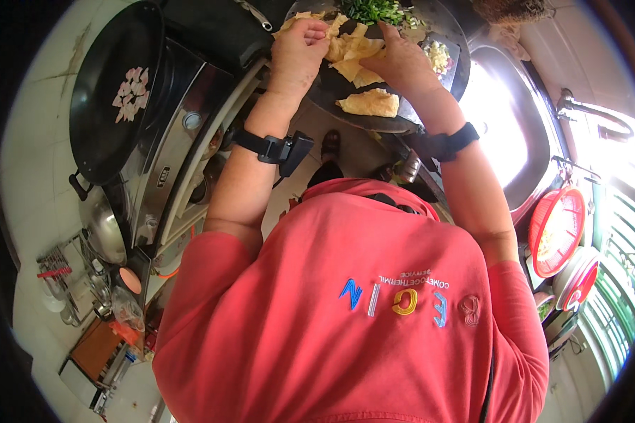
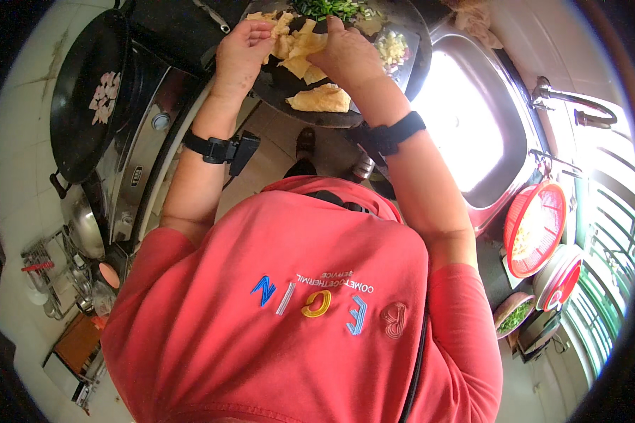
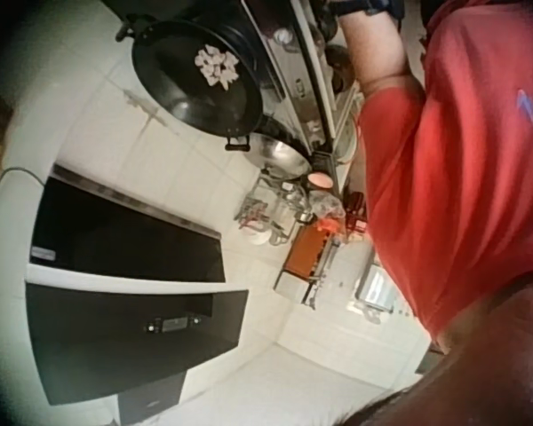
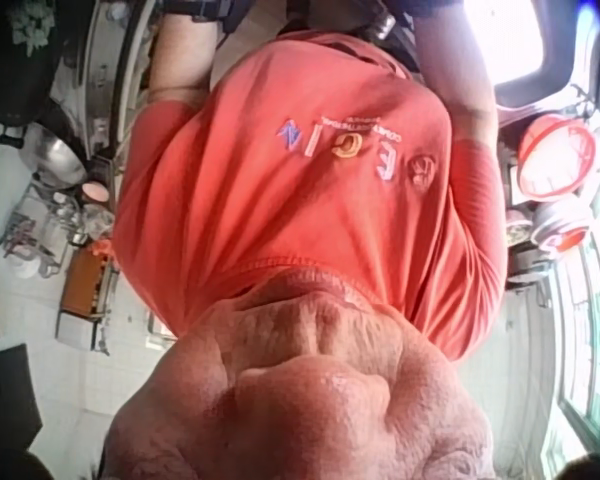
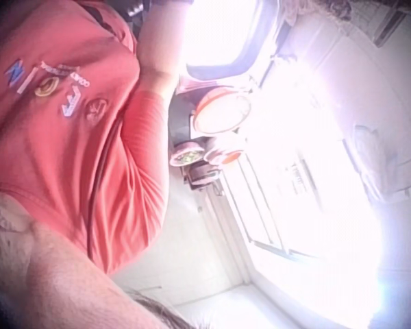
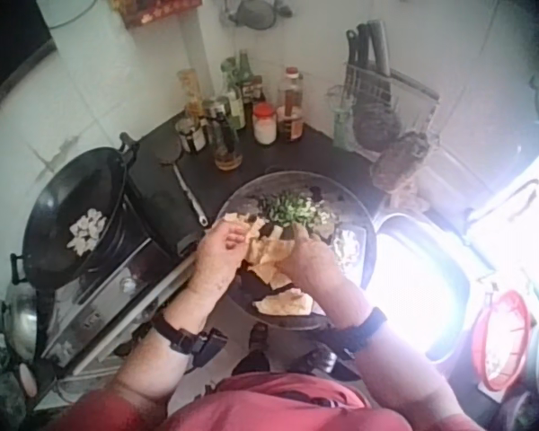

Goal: The recorder is stuffing and rolling tofu skins with a meat and vegetable mixture in a kitchen.

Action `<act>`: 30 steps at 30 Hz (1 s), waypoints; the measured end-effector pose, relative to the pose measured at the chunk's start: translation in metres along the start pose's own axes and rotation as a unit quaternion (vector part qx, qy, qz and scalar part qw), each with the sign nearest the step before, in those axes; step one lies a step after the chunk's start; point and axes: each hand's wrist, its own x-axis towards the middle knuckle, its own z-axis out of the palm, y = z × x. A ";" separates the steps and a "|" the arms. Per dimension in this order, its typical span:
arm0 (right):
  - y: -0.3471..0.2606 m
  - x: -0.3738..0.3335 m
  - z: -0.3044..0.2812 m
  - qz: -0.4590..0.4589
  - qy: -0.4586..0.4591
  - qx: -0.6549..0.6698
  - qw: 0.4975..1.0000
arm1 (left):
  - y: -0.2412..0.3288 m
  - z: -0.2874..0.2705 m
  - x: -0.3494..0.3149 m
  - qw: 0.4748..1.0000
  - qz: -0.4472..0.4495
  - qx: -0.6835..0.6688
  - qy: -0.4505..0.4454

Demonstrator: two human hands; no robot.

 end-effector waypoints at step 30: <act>0.021 -0.069 -0.043 0.120 0.010 0.386 0.915 | 0.053 0.036 -0.049 0.920 -0.156 -0.301 -0.197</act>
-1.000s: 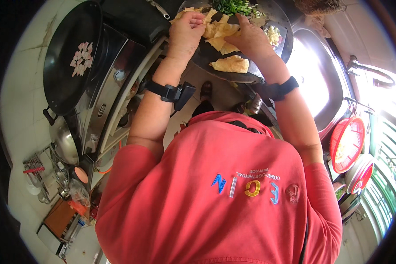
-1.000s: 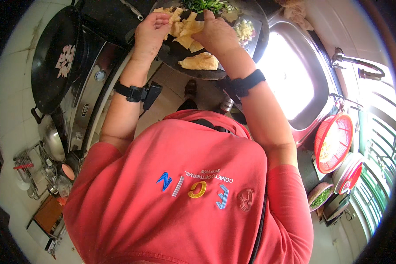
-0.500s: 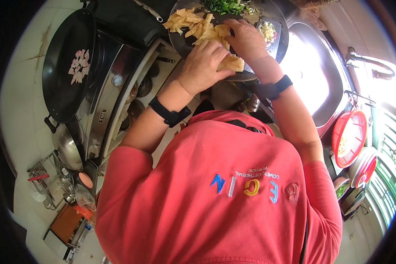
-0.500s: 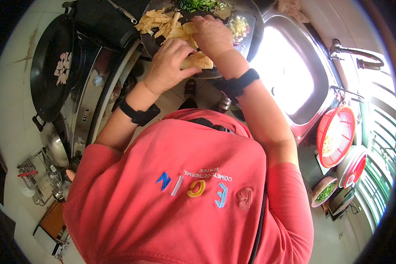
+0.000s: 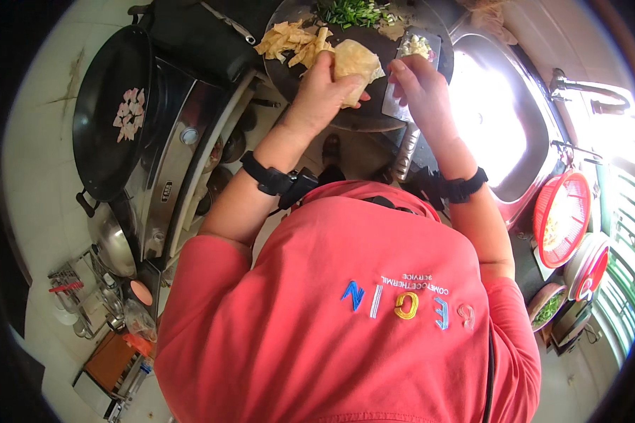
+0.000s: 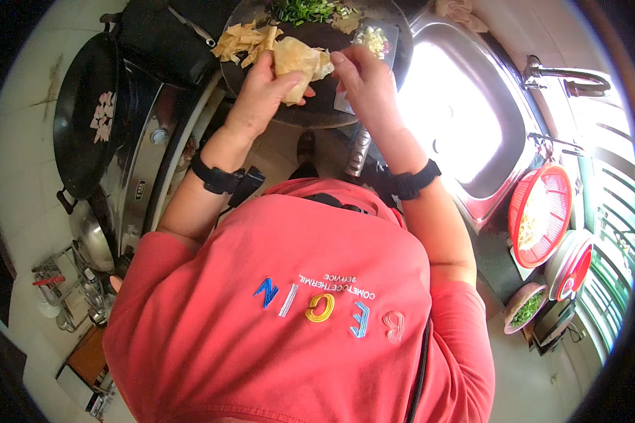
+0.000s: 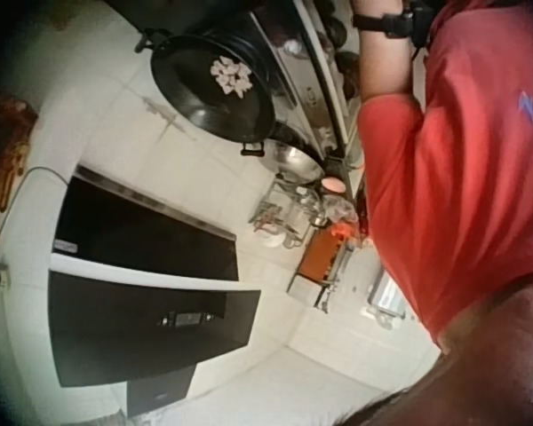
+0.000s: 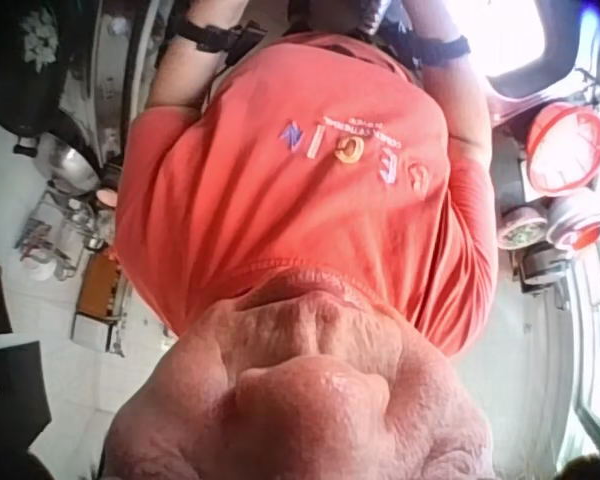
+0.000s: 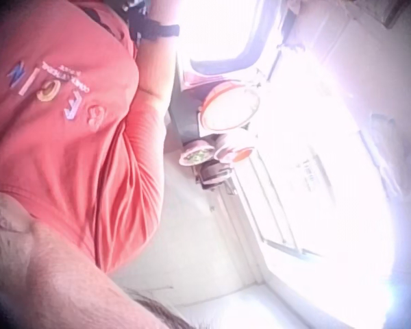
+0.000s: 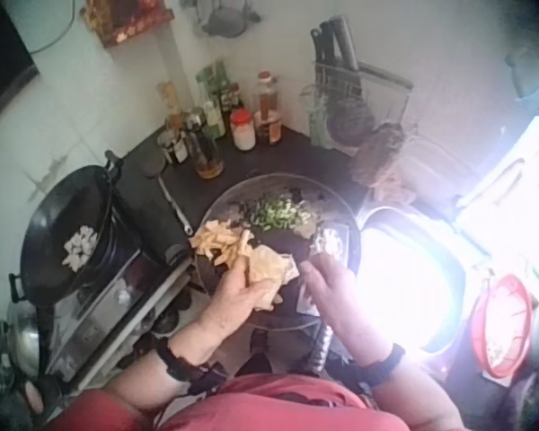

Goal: The recorder is stuffing and rolling tofu skins with a meat and vegetable mixture in a kitchen.

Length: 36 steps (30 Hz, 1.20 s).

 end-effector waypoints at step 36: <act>0.052 -0.030 -0.066 -0.017 0.072 0.308 0.949 | -0.011 0.093 0.027 0.963 -0.139 -0.226 -0.046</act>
